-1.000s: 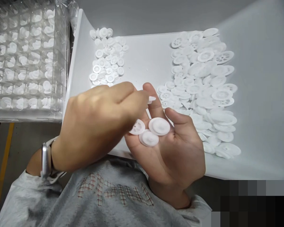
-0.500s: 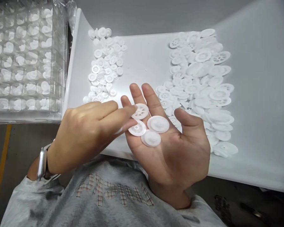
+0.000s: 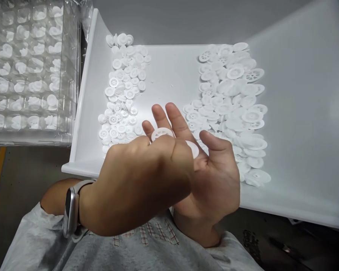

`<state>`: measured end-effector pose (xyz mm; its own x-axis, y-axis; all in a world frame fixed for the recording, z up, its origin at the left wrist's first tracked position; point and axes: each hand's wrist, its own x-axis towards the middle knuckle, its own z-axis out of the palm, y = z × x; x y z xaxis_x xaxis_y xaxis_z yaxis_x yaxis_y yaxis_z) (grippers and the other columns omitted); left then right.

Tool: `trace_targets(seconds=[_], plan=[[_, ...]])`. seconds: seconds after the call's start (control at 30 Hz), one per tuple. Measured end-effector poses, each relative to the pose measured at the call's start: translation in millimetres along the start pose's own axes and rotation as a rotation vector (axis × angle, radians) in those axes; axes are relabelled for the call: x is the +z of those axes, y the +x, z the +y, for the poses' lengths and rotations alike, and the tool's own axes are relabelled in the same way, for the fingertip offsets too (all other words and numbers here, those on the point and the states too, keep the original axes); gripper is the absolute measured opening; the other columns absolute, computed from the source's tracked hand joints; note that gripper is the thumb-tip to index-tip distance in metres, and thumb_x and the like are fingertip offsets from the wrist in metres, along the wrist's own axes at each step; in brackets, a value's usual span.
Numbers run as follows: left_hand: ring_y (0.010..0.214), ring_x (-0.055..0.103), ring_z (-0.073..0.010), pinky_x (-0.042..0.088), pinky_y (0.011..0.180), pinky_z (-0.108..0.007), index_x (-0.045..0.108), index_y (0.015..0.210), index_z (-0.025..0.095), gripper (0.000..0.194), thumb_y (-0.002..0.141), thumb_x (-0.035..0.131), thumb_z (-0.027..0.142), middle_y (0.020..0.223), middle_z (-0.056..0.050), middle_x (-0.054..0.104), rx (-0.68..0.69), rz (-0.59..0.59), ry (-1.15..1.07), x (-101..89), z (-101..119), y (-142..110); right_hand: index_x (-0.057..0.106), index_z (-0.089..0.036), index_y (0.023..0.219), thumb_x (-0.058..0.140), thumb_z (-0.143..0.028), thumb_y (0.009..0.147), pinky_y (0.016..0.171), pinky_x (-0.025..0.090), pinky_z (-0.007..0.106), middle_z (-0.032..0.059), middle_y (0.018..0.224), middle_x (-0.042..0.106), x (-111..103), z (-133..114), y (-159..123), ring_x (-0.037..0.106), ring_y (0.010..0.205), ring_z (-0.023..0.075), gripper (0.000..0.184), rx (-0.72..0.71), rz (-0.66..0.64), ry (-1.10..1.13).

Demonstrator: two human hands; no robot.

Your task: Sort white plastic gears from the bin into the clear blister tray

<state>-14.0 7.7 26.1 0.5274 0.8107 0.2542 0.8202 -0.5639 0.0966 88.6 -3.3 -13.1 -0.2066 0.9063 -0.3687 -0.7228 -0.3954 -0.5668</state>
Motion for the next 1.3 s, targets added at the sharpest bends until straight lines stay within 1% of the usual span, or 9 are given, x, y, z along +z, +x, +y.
trace_targets(seconds=[0.1, 0.17, 0.33, 0.5, 0.67, 0.8, 0.9, 1.03, 1.3], plan=[[0.038, 0.04, -0.0084, 0.017, 0.035, -0.026, 0.052, 0.053, 0.017, 0.035, 0.089, 0.052, 0.021, 0.044, 0.001, 0.045, -0.03, 0.001, -0.023, -0.6, 2.7, 2.8, 0.065, -0.039, 0.112, 0.031, -0.047, 0.091, 0.109, 0.045, 0.042, -0.0162, 0.132, 0.06, -0.4, -0.1, 0.4, 0.051, 0.132, 0.0173, 0.041, 0.0, 0.016, -0.016], [0.039, 0.042, -0.0088, 0.017, 0.037, -0.026, 0.055, 0.056, 0.016, 0.034, 0.089, 0.049, 0.02, 0.047, 0.001, 0.047, -0.028, -0.034, -0.066, -1.5, 2.3, 3.6, 0.065, -0.04, 0.112, 0.032, -0.048, 0.09, 0.109, 0.045, 0.043, -0.0169, 0.133, 0.059, -0.8, -0.1, 0.6, 0.048, 0.134, 0.0175, 0.04, 0.0, 0.028, -0.017], [0.041, 0.044, -0.0087, 0.019, 0.041, -0.025, 0.071, 0.091, 0.016, 0.02, 0.089, 0.051, 0.016, 0.053, 0.004, 0.052, -0.035, -0.084, -0.069, -5.6, -3.9, 5.2, 0.067, -0.037, 0.107, 0.035, -0.049, 0.088, 0.108, 0.046, 0.041, -0.0165, 0.135, 0.057, 0.5, -0.1, -0.8, 0.041, 0.14, 0.0166, 0.039, 0.032, 0.062, 0.084], [0.045, 0.048, -0.0092, 0.02, 0.041, -0.026, 0.071, 0.096, 0.019, 0.016, 0.088, 0.058, 0.021, 0.059, 0.003, 0.058, -0.047, -0.031, 0.006, -4.0, -7.8, 7.4, 0.067, -0.032, 0.103, 0.034, -0.044, 0.09, 0.11, 0.044, 0.045, -0.0113, 0.133, 0.06, 1.0, -0.7, 0.5, 0.049, 0.134, 0.019, 0.038, 0.039, 0.023, 0.207], [0.049, 0.044, -0.0077, 0.023, 0.045, -0.026, 0.069, 0.093, 0.022, 0.015, 0.092, 0.054, 0.025, 0.059, 0.005, 0.056, -0.115, 0.01, -0.084, -7.6, -13.3, -2.3, 0.065, -0.03, 0.111, 0.036, -0.043, 0.09, 0.115, 0.037, 0.035, -0.0084, 0.132, 0.062, -0.8, -2.5, 1.1, 0.05, 0.133, 0.0135, 0.038, -0.004, 0.034, 0.202], [0.05, 0.036, -0.0058, 0.026, 0.047, -0.024, 0.066, 0.101, 0.025, 0.014, 0.093, 0.054, 0.024, 0.058, 0.007, 0.048, -0.122, 0.055, -0.192, -8.7, -13.9, -22.8, 0.065, -0.031, 0.111, 0.04, -0.031, 0.086, 0.104, 0.046, 0.022, -0.0103, 0.129, 0.063, -1.2, -3.5, -0.6, 0.058, 0.123, 0.0067, 0.036, -0.028, -0.011, 0.21], [0.051, 0.037, -0.0067, 0.027, 0.046, -0.025, 0.064, 0.107, 0.022, 0.017, 0.091, 0.058, 0.022, 0.059, 0.006, 0.05, -0.045, 0.059, -0.254, -2.5, -9.5, -34.5, 0.067, -0.031, 0.109, 0.038, -0.026, 0.085, 0.096, 0.049, 0.014, -0.0109, 0.126, 0.065, -0.8, -4.3, -1.3, 0.062, 0.116, 0.0035, 0.038, -0.009, -0.014, 0.224], [0.048, 0.04, -0.0075, 0.03, 0.043, -0.025, 0.065, 0.105, 0.015, 0.018, 0.088, 0.061, 0.02, 0.058, 0.005, 0.056, 0.043, 0.088, -0.258, 8.5, -4.5, -37.1, 0.068, -0.03, 0.105, 0.035, -0.03, 0.088, 0.092, 0.051, 0.013, -0.0104, 0.12, 0.068, 0.1, -4.5, -0.1, 0.065, 0.109, 0.003, 0.037, -0.001, -0.028, 0.248], [0.045, 0.04, -0.0072, 0.029, 0.04, -0.024, 0.061, 0.111, 0.015, 0.025, 0.088, 0.063, 0.023, 0.054, 0.007, 0.053, 0.055, 0.123, -0.157, 16.3, -2.1, -35.9, 0.07, -0.03, 0.104, 0.036, -0.028, 0.087, 0.091, 0.052, 0.013, -0.0102, 0.117, 0.069, -0.6, -4.4, 0.9, 0.066, 0.106, 0.0036, 0.038, -0.005, -0.022, 0.242]])
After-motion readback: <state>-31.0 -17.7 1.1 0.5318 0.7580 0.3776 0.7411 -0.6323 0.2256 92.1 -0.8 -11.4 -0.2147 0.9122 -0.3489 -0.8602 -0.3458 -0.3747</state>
